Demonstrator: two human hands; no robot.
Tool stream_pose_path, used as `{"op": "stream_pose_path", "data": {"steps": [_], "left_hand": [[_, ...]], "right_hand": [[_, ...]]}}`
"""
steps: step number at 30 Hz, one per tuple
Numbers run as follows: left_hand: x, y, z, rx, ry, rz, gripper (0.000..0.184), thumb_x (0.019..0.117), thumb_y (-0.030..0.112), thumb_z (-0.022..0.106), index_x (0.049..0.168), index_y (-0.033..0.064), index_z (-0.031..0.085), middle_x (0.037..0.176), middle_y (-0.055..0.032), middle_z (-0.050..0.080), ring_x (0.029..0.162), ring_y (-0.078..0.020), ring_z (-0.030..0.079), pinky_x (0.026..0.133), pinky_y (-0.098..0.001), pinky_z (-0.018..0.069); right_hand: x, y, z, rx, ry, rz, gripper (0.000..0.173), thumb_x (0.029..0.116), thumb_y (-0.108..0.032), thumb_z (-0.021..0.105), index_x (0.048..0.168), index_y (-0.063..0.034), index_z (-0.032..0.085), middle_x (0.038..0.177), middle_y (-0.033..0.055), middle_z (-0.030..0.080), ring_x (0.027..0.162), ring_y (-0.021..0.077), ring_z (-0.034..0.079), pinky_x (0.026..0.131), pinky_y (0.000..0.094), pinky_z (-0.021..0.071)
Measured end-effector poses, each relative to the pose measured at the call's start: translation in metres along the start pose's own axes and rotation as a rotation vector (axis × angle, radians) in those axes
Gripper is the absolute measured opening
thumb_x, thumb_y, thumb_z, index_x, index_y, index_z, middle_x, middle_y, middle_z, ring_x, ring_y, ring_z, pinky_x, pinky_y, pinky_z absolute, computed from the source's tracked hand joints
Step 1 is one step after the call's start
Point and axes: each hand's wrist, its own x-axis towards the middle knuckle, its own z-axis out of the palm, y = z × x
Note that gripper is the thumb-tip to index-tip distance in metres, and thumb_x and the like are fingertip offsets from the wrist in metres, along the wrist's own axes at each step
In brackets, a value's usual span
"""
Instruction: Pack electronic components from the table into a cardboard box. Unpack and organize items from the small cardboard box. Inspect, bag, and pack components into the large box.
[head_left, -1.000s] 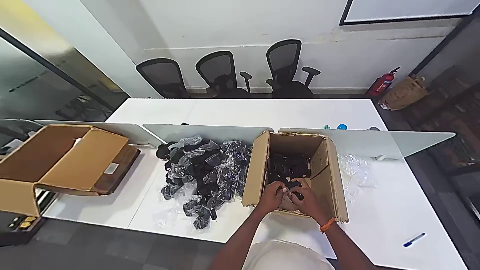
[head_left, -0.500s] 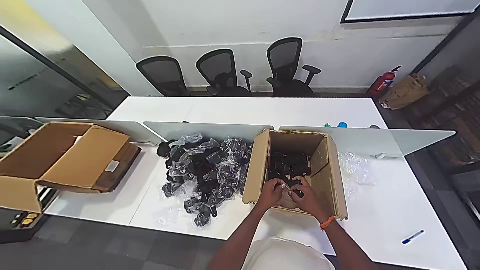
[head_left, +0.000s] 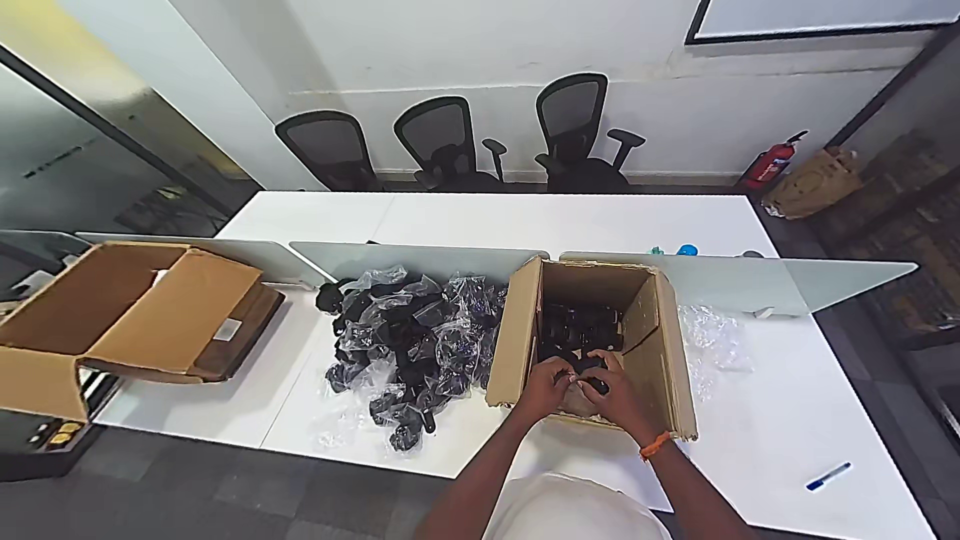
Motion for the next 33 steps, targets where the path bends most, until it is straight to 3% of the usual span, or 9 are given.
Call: {"op": "stream_pose_path", "data": {"steps": [15,20,24,33], "left_hand": [[0.000,0.001,0.002,0.062,-0.029,0.035,0.015,0.0981,0.015,0.064,0.101,0.0031,0.073,0.106,-0.0091,0.071,0.103,-0.0147,0.068,0.097,-0.0328,0.0547],[-0.001,0.004,0.007,0.223,-0.089,0.038,0.016,0.0996,0.014,0.059,0.106,0.0047,0.071,0.113,-0.0101,0.069,0.113,-0.0213,0.064,0.103,-0.0390,0.0517],[-0.002,0.012,0.008,0.332,-0.124,0.062,0.016,0.0974,0.008,0.055,0.105,0.0039,0.068,0.110,-0.0116,0.068,0.109,-0.0250,0.065,0.099,-0.0413,0.0534],[-0.006,0.006,0.010,0.251,-0.043,0.107,0.016,0.0988,0.014,0.061,0.103,0.0042,0.073,0.109,-0.0097,0.071,0.110,-0.0202,0.067,0.102,-0.0366,0.0527]], "right_hand": [[0.001,0.000,0.001,-0.045,-0.019,-0.028,0.017,0.0932,-0.035,0.068,0.096,-0.0212,0.078,0.145,0.0027,0.055,0.121,0.0128,0.060,0.095,0.0343,0.0557],[0.000,-0.001,-0.001,-0.055,-0.055,-0.030,0.018,0.0923,-0.036,0.069,0.097,-0.0216,0.078,0.146,0.0013,0.054,0.122,0.0115,0.060,0.096,0.0332,0.0559],[-0.001,-0.002,-0.001,-0.063,-0.054,-0.047,0.017,0.0921,-0.035,0.069,0.096,-0.0205,0.078,0.146,0.0034,0.054,0.126,0.0138,0.058,0.099,0.0347,0.0545],[-0.001,-0.001,0.001,-0.085,-0.034,-0.063,0.018,0.0938,-0.031,0.066,0.095,-0.0178,0.078,0.146,0.0049,0.055,0.127,0.0184,0.057,0.098,0.0389,0.0546]]}}
